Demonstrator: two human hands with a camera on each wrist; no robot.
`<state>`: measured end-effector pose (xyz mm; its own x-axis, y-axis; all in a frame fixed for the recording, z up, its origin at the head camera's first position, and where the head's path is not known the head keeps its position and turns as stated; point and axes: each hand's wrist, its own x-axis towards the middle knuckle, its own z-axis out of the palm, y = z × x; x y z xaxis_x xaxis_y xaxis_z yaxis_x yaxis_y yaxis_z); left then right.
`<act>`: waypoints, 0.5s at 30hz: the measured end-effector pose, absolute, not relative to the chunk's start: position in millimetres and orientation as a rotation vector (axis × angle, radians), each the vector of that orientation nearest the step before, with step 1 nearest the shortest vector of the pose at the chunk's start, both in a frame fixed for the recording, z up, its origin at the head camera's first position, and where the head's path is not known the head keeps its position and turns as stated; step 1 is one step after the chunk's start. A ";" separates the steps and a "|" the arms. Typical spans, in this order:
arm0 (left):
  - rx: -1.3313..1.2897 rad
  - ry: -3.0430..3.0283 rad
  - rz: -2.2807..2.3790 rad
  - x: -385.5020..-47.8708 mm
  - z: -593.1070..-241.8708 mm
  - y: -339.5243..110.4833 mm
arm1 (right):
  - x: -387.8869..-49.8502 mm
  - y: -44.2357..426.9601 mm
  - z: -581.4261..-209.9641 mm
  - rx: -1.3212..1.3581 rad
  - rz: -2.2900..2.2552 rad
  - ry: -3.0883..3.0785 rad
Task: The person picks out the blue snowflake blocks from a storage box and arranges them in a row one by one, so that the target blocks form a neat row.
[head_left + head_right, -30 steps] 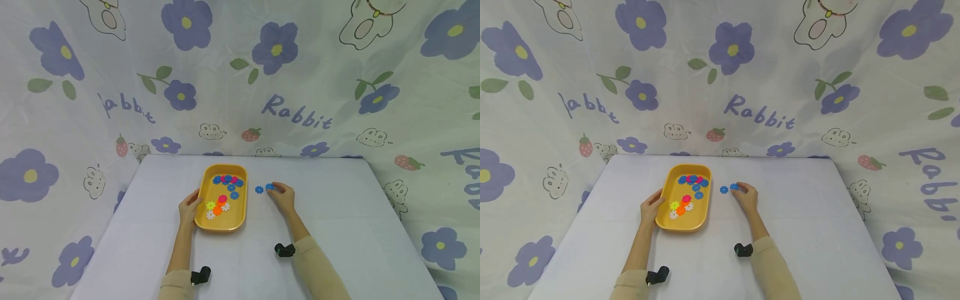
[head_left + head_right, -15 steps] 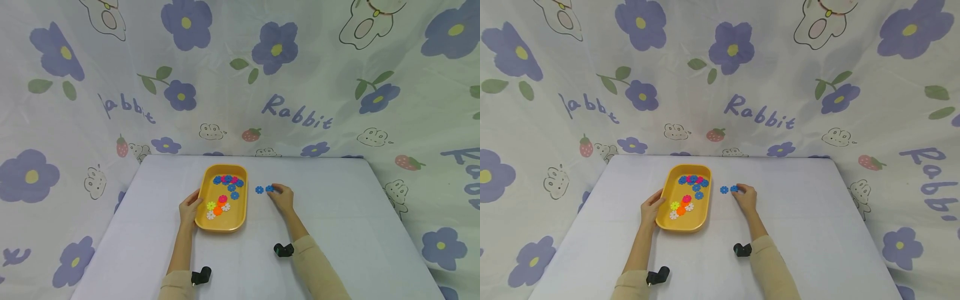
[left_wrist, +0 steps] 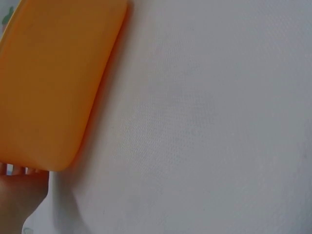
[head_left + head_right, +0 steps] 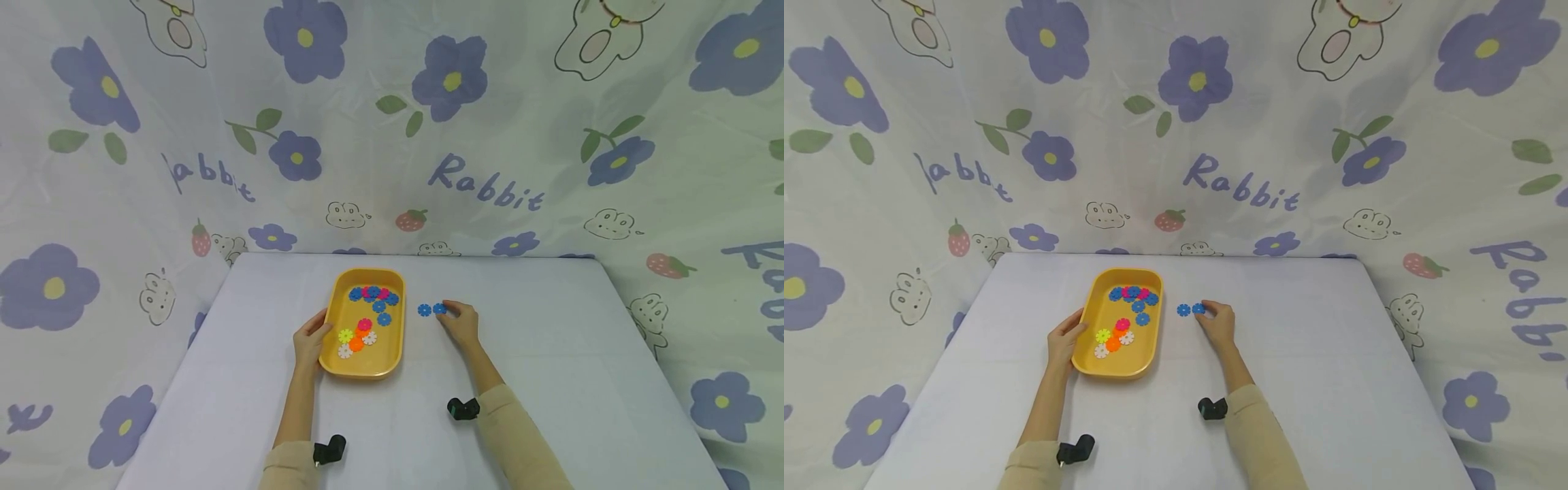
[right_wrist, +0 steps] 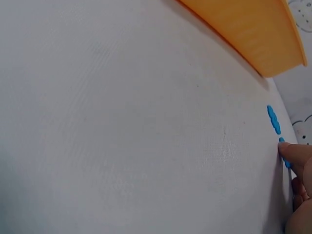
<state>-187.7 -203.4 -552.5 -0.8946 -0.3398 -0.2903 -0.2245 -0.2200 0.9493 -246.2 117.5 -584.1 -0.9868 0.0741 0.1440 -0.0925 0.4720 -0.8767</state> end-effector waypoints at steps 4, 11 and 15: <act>0.709 -1.903 -2.284 -188.0 -552.2 -203.2 | -244.7 118.5 -582.9 0.037 1.531 -2.553; 0.698 -1.890 -2.282 -187.9 -551.6 -202.3 | -243.4 121.2 -581.8 0.042 1.539 -2.553; 0.696 -1.899 -2.287 -187.3 -551.6 -202.2 | -243.2 123.0 -582.0 0.041 1.565 -2.562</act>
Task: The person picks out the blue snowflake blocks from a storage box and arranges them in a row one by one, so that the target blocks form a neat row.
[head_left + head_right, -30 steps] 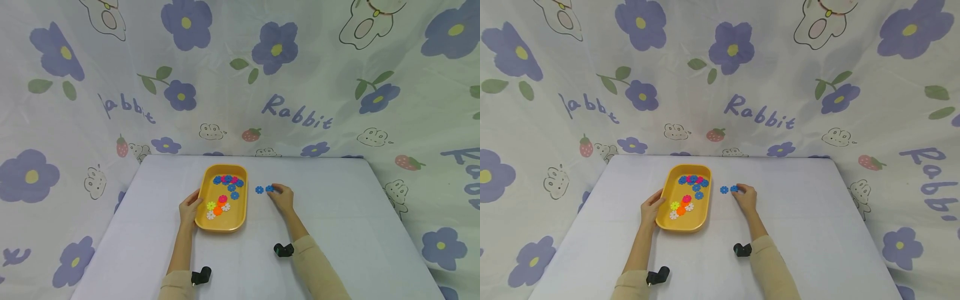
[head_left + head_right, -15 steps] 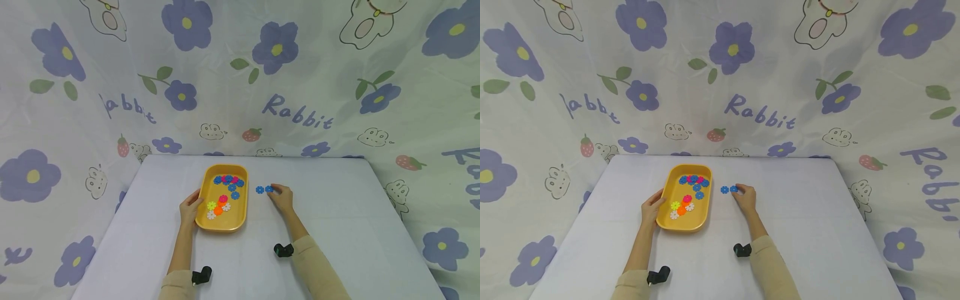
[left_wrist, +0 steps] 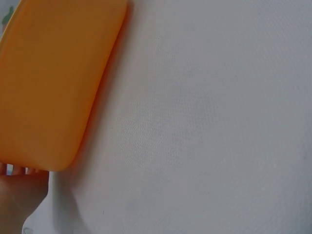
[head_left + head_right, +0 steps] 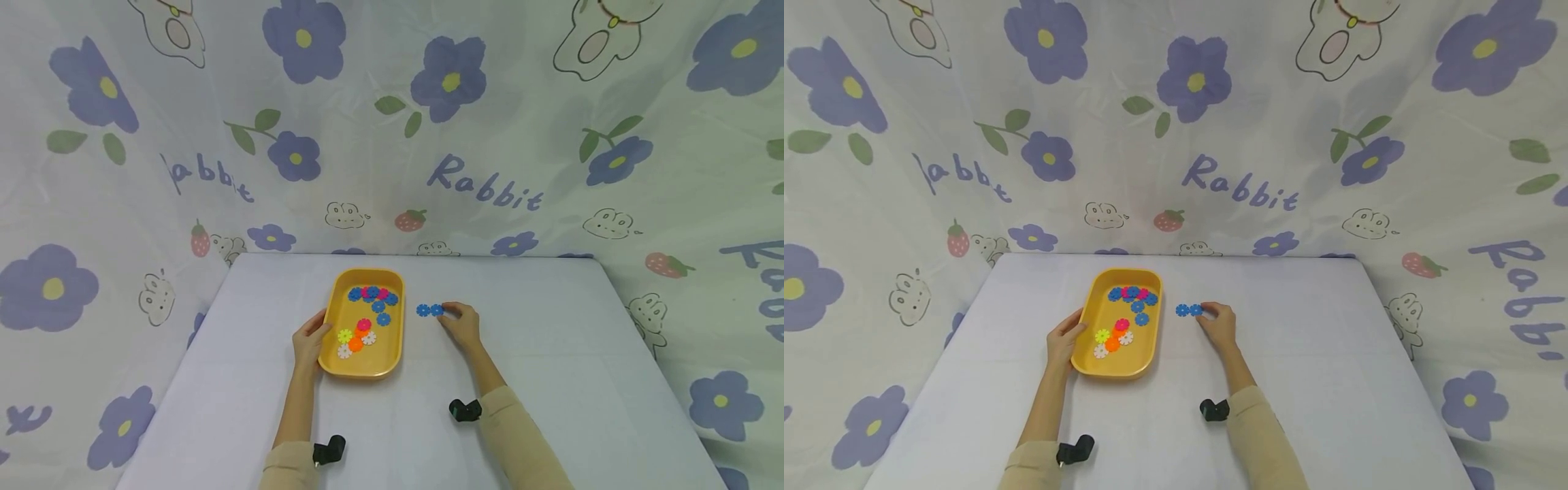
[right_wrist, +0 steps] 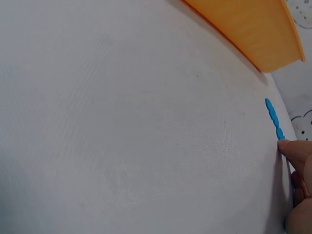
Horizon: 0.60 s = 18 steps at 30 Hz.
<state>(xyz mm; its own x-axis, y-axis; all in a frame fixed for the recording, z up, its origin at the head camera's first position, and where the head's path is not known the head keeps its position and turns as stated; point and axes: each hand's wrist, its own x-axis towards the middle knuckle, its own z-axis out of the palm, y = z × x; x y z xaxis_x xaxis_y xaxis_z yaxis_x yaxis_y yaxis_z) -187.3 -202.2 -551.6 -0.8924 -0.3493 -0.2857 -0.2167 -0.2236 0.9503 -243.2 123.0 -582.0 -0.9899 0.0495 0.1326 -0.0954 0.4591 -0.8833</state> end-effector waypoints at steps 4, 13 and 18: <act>0.699 -1.905 -2.286 -186.4 -551.0 -202.1 | -242.9 123.5 -582.4 0.054 1.573 -2.556; 0.709 -1.885 -2.297 -186.8 -550.9 -202.5 | -240.9 124.8 -583.8 0.069 1.556 -2.543; 0.716 -1.894 -2.282 -186.2 -550.8 -202.9 | -240.4 125.7 -584.9 0.085 1.571 -2.548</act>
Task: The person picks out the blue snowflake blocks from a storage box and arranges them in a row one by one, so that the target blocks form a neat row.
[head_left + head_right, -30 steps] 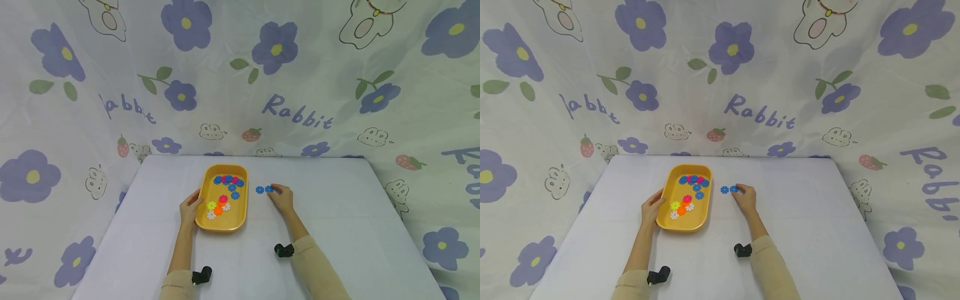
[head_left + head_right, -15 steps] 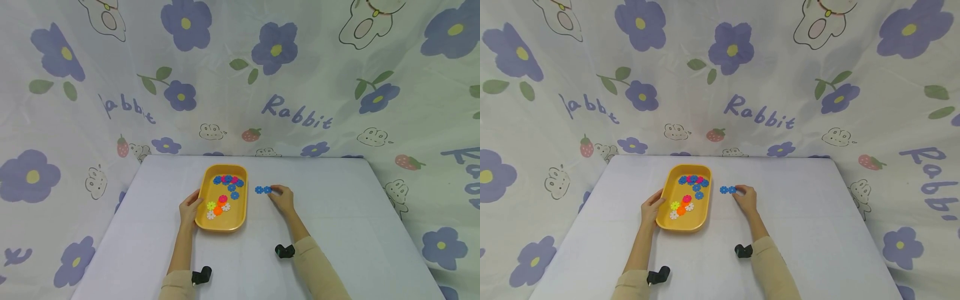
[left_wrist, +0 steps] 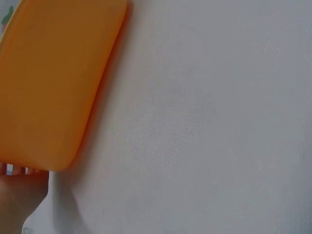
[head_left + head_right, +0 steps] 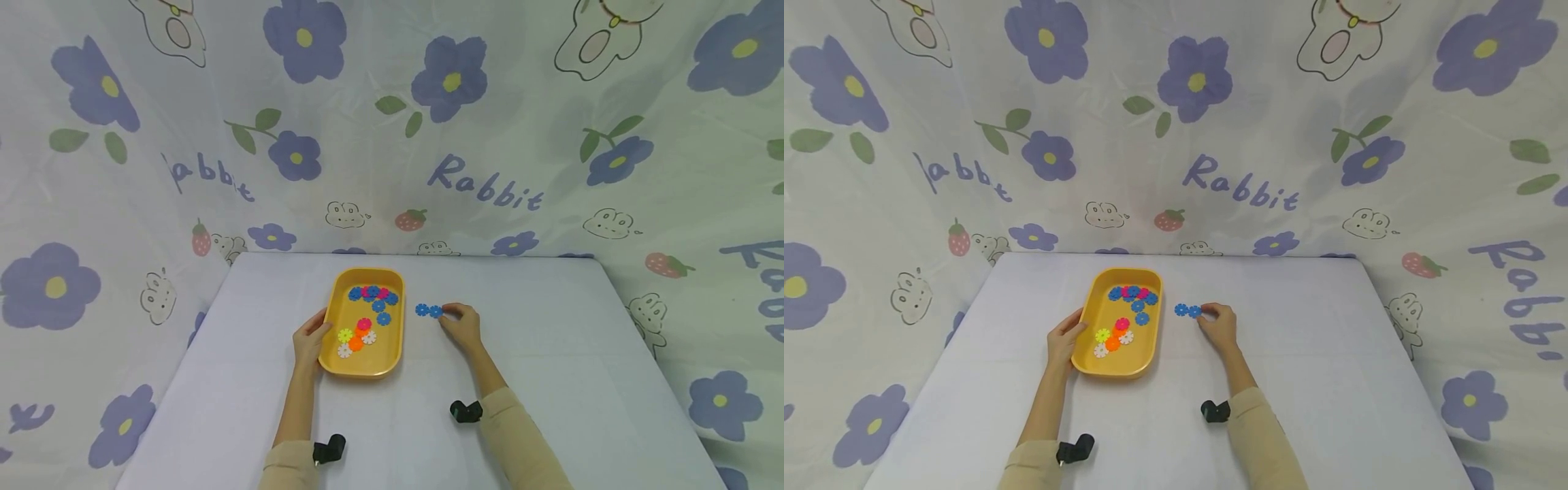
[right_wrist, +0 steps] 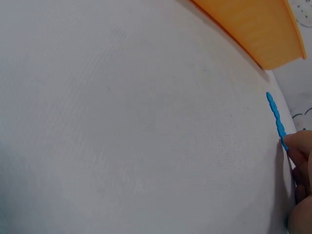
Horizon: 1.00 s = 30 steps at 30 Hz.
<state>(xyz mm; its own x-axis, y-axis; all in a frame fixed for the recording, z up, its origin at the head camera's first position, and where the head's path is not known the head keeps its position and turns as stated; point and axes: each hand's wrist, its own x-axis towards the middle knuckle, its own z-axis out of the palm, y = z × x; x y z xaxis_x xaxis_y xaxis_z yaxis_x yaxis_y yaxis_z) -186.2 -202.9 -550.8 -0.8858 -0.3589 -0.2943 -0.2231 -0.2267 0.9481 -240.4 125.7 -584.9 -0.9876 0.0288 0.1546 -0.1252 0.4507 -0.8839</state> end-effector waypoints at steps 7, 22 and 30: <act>0.716 -1.898 -2.284 -185.8 -549.1 -202.3 | -239.2 125.1 -584.4 0.076 1.558 -2.550; 0.682 -1.890 -2.285 -184.4 -548.9 -201.7 | -239.9 123.5 -583.2 -0.036 1.661 -2.478; 0.617 -1.855 -2.288 -182.0 -549.1 -201.6 | -237.2 113.2 -576.6 -0.050 1.777 -2.299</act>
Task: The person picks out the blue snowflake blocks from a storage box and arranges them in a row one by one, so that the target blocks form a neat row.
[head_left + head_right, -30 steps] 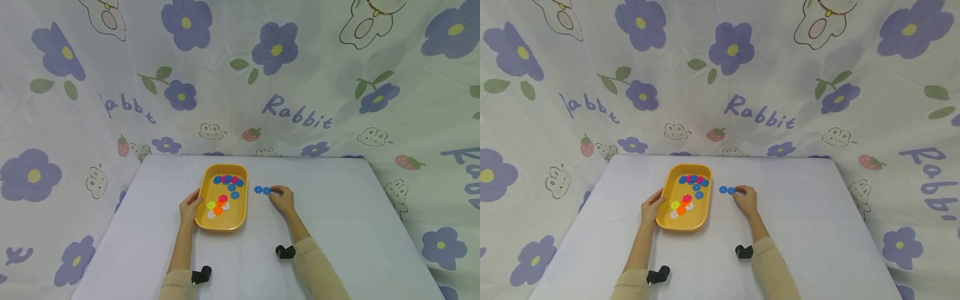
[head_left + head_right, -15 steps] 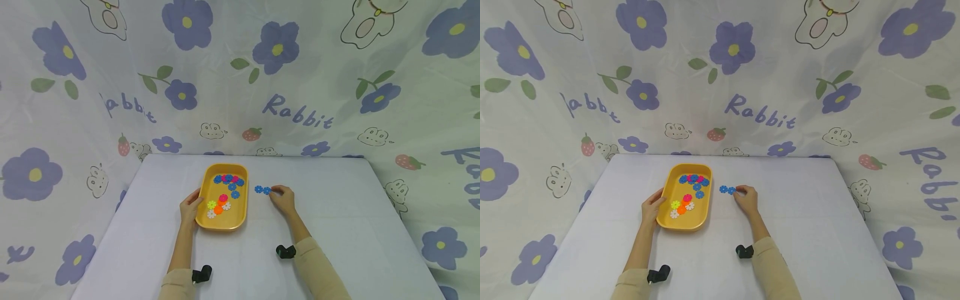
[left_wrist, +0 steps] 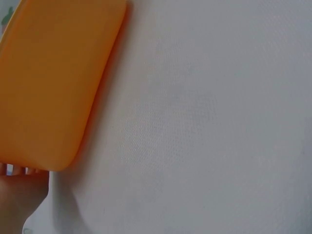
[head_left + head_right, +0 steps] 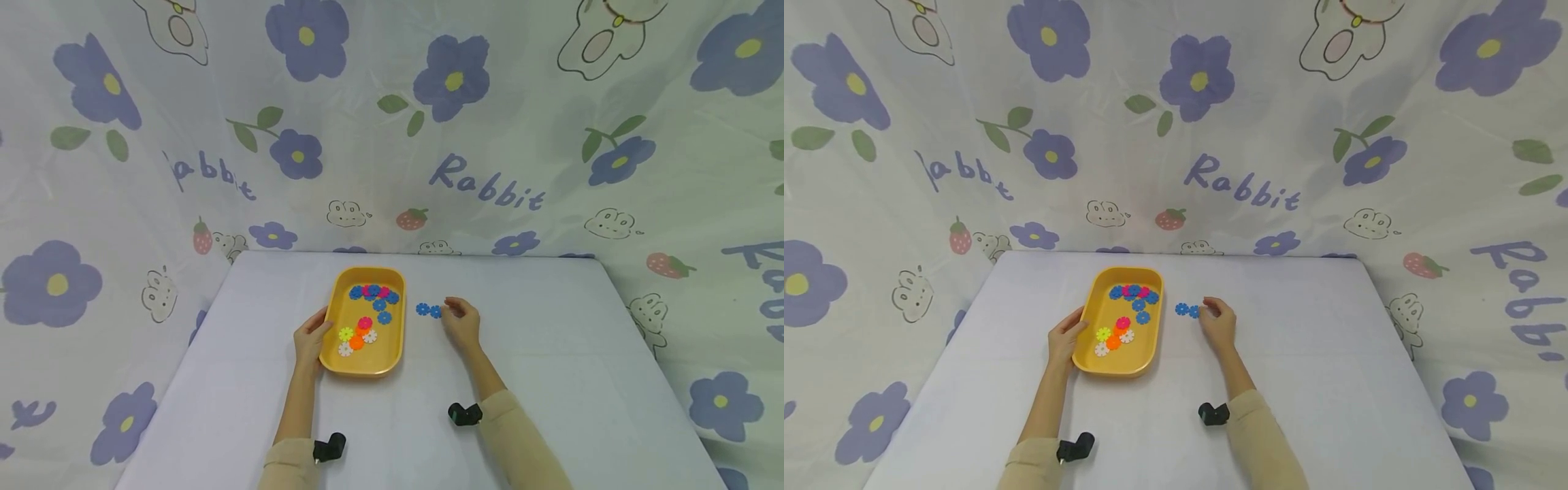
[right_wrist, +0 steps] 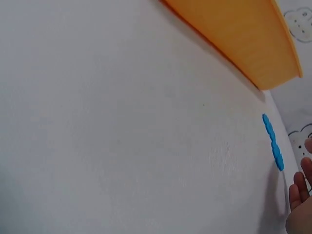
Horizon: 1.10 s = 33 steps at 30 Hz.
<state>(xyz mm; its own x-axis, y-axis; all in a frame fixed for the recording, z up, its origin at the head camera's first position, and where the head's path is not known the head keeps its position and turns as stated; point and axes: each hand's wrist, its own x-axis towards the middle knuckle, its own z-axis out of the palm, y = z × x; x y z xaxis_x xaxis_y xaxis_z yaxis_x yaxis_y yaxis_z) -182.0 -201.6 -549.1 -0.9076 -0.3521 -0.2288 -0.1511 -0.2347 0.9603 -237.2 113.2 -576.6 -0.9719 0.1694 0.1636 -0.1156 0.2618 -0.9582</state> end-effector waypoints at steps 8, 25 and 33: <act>0.708 -1.905 -2.301 -188.2 -550.2 -202.3 | -228.1 83.6 -528.7 0.307 1.845 -2.136; 0.706 -1.896 -2.291 -190.0 -550.8 -200.3 | -251.1 10.8 -523.3 0.411 2.124 -2.231; 0.690 -1.884 -2.280 -187.4 -551.0 -201.9 | -259.1 -17.2 -519.3 0.412 2.045 -2.337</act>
<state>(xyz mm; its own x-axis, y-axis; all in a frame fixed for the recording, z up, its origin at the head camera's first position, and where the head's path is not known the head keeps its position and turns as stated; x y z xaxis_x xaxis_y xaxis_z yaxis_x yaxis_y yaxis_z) -187.4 -201.9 -551.0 -0.8916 -0.3592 -0.2758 -0.2030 -0.2274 0.9524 -259.1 -17.2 -519.3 -0.9654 -0.1899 0.1787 -0.2023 0.1131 -0.9728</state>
